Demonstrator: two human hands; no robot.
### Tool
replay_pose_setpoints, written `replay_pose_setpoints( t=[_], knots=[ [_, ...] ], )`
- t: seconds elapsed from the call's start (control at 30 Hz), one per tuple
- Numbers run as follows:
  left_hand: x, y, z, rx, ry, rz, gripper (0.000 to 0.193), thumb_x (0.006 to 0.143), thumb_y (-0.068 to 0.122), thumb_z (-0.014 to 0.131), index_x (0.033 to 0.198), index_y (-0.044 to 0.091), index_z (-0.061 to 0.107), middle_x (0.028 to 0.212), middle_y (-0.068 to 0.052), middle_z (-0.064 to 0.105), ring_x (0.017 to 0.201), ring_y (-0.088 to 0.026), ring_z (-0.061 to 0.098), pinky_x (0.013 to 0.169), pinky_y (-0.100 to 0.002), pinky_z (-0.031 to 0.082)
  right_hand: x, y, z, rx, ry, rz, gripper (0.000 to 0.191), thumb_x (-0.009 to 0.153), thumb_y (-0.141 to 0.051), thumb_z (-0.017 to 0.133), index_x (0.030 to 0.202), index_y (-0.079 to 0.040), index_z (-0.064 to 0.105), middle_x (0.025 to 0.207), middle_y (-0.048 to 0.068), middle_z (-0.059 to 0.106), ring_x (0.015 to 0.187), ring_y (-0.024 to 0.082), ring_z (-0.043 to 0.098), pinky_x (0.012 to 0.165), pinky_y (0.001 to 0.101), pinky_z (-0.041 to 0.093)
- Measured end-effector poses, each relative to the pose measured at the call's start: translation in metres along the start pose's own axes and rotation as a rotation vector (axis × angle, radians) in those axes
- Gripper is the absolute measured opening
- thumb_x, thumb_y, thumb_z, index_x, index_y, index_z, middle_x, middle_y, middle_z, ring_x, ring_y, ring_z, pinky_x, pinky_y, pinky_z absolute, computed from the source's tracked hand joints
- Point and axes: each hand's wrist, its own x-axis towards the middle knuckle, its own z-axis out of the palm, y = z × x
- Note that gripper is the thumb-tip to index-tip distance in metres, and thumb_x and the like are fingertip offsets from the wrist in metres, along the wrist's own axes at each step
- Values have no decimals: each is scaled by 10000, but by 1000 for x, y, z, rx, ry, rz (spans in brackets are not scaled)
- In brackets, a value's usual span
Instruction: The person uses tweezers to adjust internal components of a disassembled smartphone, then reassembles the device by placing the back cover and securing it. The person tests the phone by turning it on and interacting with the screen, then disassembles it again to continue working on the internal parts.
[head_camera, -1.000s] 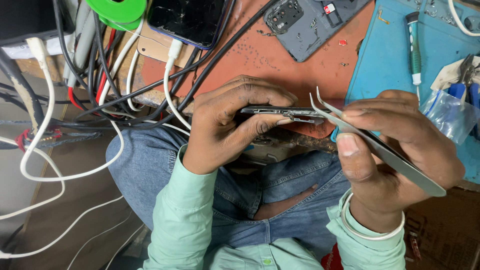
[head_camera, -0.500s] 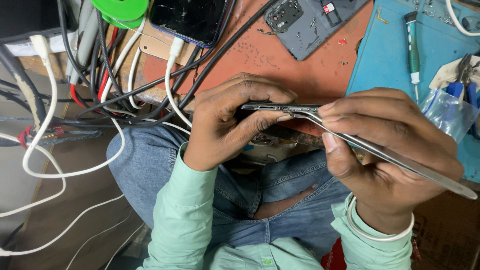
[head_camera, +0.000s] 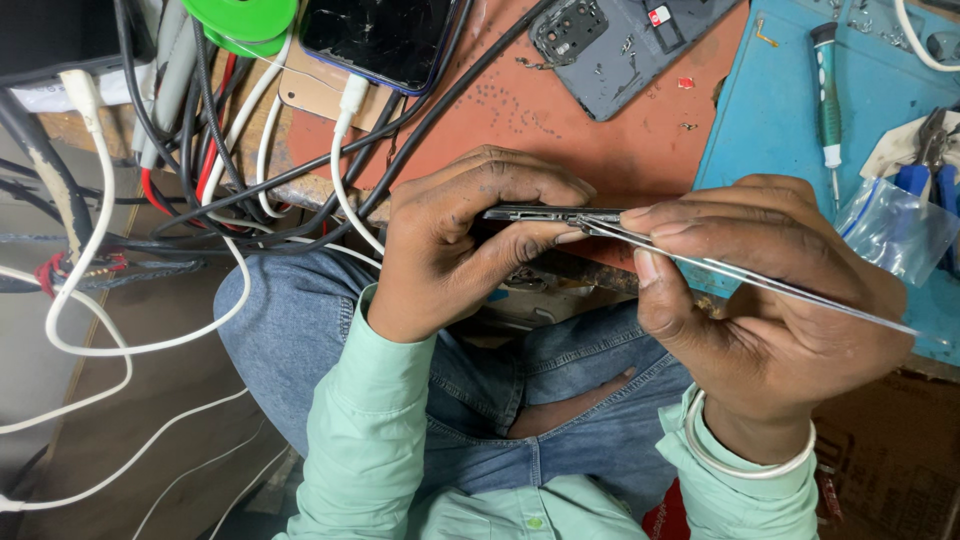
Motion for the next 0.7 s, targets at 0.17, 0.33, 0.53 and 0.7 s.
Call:
replay_pose_setpoints(
  t=[0.17,0.33,0.53,0.7],
  knots=[
    [0,1,0,0,1,-2,171,1017,72,770,1157,5,698,1165,-106,743,1101,-179,749,971,-273,627,-1,1,-1,-21,-8,-9,162,1013,-86,795,1107,-16,683,1001,138,756,907,194,753,796,264,571],
    [0,1,1,4,4,4,174,1015,84,774,1152,6,700,1160,-106,745,1094,-178,752,960,-270,628,-3,4,1,-28,5,-29,165,1016,-81,801,1112,-20,682,991,140,764,890,186,761,781,255,508],
    [0,2,0,4,0,3,169,1016,74,771,1151,4,698,1162,-106,742,1097,-178,749,966,-270,625,-6,6,2,-18,19,-41,176,1029,-94,799,1125,-22,670,985,137,767,901,194,774,787,248,496],
    [0,1,-1,19,-6,6,170,1007,67,773,1148,5,702,1161,-106,744,1098,-177,749,970,-271,627,-5,7,2,-20,14,-53,174,1025,-104,791,1116,-20,667,981,141,762,907,199,777,803,259,525]
  ],
)
